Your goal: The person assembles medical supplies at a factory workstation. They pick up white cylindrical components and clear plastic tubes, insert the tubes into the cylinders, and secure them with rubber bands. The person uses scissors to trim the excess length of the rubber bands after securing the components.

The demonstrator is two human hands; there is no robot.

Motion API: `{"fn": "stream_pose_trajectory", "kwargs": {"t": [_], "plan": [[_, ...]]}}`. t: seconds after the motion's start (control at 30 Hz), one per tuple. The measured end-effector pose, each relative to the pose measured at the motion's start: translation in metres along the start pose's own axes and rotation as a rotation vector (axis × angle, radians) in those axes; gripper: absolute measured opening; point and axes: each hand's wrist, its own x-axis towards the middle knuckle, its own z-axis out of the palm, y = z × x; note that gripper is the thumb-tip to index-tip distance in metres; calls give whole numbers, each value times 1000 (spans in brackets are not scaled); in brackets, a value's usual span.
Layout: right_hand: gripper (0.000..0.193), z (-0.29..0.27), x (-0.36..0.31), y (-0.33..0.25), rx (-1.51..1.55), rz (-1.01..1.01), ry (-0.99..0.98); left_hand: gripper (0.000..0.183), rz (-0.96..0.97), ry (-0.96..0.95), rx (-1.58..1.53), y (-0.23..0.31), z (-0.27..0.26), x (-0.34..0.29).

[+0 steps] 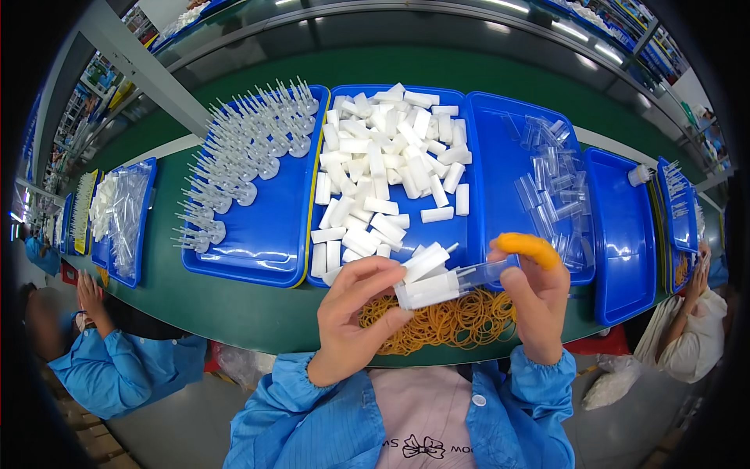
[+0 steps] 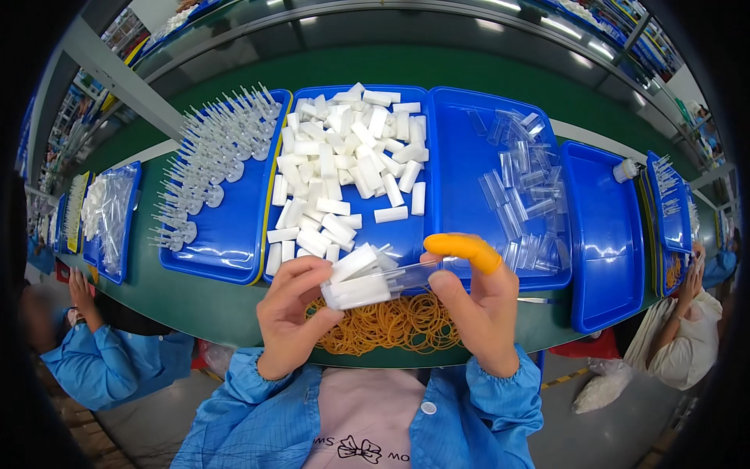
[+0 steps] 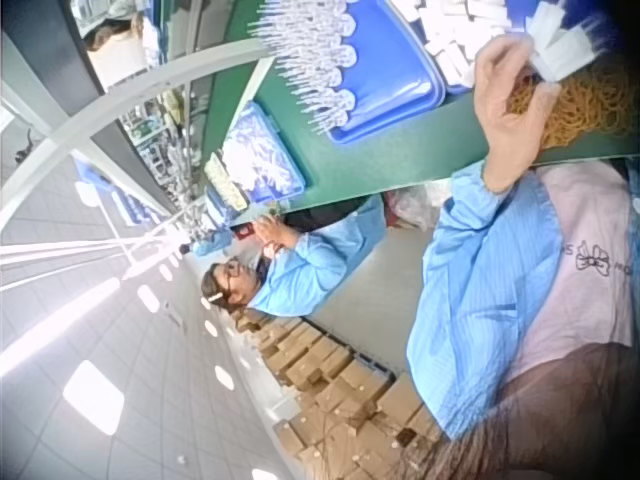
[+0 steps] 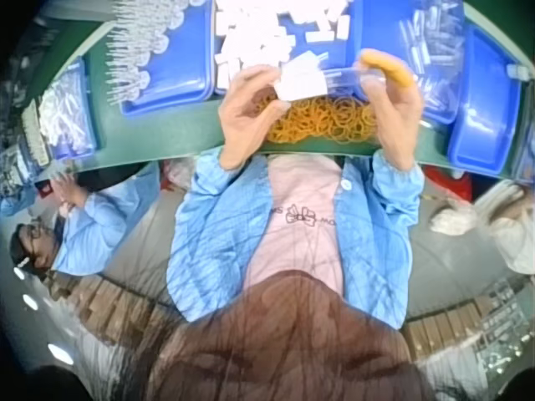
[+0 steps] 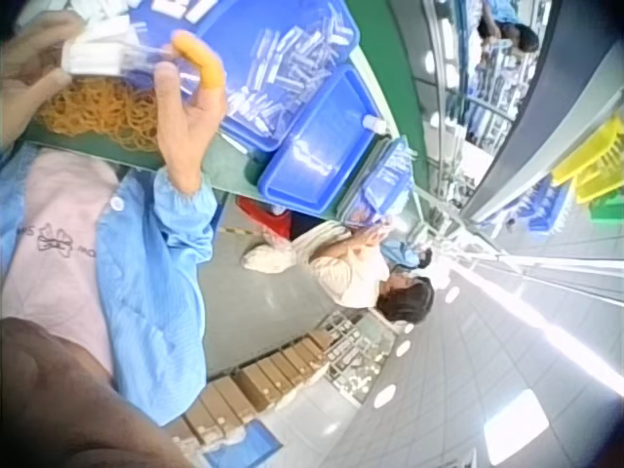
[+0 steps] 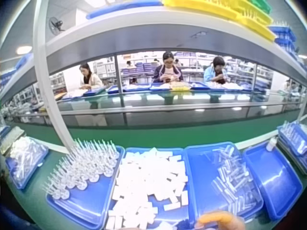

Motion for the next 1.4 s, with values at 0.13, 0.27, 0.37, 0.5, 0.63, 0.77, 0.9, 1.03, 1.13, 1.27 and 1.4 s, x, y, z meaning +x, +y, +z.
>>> {"fn": "stream_pose_trajectory", "kwargs": {"t": [0.13, 0.27, 0.37, 0.5, 0.63, 0.77, 0.9, 1.03, 1.13, 1.27, 1.4], "plan": [[15, -1, 3, 10, -11, 30, 17, 42, -110, 30, -202, -4, 7, -1], [14, -6, 2, 12, -76, -113, -34, 42, -126, -31, -446, -9, 3, -6], [14, -3, -2, 6, -136, -148, -2, 44, -263, -10, -533, 2, 2, -1], [15, 2, -5, 1, -213, -191, -79, 42, -284, -62, -540, 2, 2, -3], [14, 11, -16, 2, -232, -191, -84, 41, -216, -62, -513, 0, 7, -10], [14, 18, -23, 9, -190, -179, -40, 40, -177, -62, -484, -2, 9, -12], [15, 20, -23, 11, -223, -195, -5, 40, -162, -51, -474, -3, 9, -11], [22, 11, -8, 5, -315, -235, -85, 41, -198, -35, -516, -6, 9, -6], [33, -9, 9, 3, -499, -172, 7, 40, -218, 13, -539, -4, 3, -6], [43, -43, 17, 14, -1261, -123, -10, 39, -232, 64, -521, -5, -5, -5], [49, -47, 13, 44, -1435, -137, -59, 39, -229, 47, -526, -2, -3, -3]]}}
